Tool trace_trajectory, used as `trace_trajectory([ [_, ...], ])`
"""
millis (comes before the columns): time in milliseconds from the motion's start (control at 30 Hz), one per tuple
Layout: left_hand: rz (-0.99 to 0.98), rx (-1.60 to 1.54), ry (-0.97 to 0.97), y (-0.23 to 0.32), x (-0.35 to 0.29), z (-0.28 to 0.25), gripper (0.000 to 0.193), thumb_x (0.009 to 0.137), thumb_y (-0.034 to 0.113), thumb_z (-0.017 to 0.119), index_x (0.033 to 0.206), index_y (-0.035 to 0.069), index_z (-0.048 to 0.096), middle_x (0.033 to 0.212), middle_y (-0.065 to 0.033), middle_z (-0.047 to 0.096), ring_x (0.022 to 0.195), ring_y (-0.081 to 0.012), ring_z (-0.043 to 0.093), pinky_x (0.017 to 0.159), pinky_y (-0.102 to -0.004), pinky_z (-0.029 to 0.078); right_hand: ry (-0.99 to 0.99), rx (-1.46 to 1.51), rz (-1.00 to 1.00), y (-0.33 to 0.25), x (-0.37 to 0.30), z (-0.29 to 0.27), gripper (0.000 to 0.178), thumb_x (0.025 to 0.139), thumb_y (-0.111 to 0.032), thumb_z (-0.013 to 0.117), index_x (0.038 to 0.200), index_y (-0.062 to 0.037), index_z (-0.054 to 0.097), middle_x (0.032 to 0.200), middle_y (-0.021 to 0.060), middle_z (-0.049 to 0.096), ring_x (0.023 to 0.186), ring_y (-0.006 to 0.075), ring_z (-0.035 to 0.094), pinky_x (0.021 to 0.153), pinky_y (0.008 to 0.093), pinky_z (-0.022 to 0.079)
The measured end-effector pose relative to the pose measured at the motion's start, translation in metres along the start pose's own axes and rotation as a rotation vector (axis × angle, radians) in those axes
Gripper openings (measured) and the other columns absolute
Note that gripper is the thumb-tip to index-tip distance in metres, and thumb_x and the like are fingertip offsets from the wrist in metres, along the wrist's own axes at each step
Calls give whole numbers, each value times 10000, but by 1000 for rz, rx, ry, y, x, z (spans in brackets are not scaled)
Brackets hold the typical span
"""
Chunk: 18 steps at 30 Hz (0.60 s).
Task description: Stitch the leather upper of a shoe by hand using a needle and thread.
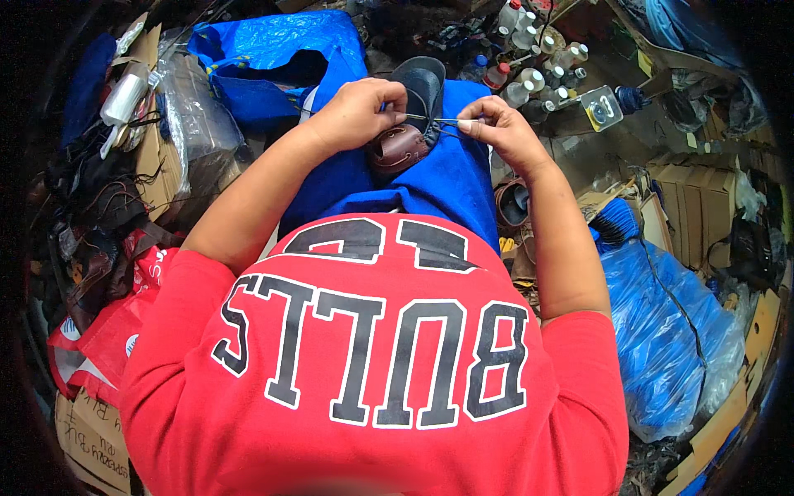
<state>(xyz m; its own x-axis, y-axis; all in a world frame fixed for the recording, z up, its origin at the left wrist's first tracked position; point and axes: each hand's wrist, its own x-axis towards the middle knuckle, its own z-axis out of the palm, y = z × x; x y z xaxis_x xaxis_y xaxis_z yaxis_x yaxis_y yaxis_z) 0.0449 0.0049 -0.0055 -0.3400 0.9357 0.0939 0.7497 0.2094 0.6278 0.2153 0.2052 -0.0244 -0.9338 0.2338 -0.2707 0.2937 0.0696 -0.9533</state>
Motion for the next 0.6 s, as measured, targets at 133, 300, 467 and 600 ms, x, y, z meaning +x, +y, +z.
trace_trajectory([
  [133, -45, 4, -149, 13, 10, -4, 141, 800, 138, 594, 916, 64, 624, 846, -154, 648, 801, -339, 625, 684, -405, 486, -8, -213, -67, -3, -7, -4, 196, 762, -192, 740, 846, -37, 656, 883, -4, 544, 859, 99, 518, 790, 244, 411],
  [300, 58, 118, -213, 14, 13, -2, 150, 834, 116, 526, 944, 57, 608, 876, -182, 643, 841, -369, 612, 715, -438, 477, 6, -105, -115, -29, -22, -22, 145, 796, -162, 664, 795, -23, 624, 870, 9, 544, 803, 98, 520, 732, 244, 416],
  [467, 57, 148, -269, 21, 13, -5, 146, 847, 153, 534, 936, 54, 594, 840, -203, 633, 819, -383, 609, 695, -455, 472, 439, -981, -223, -16, 13, -33, 171, 776, -239, 682, 855, -88, 663, 987, 84, 554, 836, 234, 566, 750, 340, 467],
  [600, 46, 124, -264, 9, 8, -2, 157, 841, 174, 546, 941, 60, 582, 822, -213, 629, 804, -395, 607, 674, -464, 469, 71, -840, -305, -53, -4, -7, 170, 797, -235, 653, 890, -92, 655, 888, 93, 599, 916, 265, 571, 782, 373, 456],
])
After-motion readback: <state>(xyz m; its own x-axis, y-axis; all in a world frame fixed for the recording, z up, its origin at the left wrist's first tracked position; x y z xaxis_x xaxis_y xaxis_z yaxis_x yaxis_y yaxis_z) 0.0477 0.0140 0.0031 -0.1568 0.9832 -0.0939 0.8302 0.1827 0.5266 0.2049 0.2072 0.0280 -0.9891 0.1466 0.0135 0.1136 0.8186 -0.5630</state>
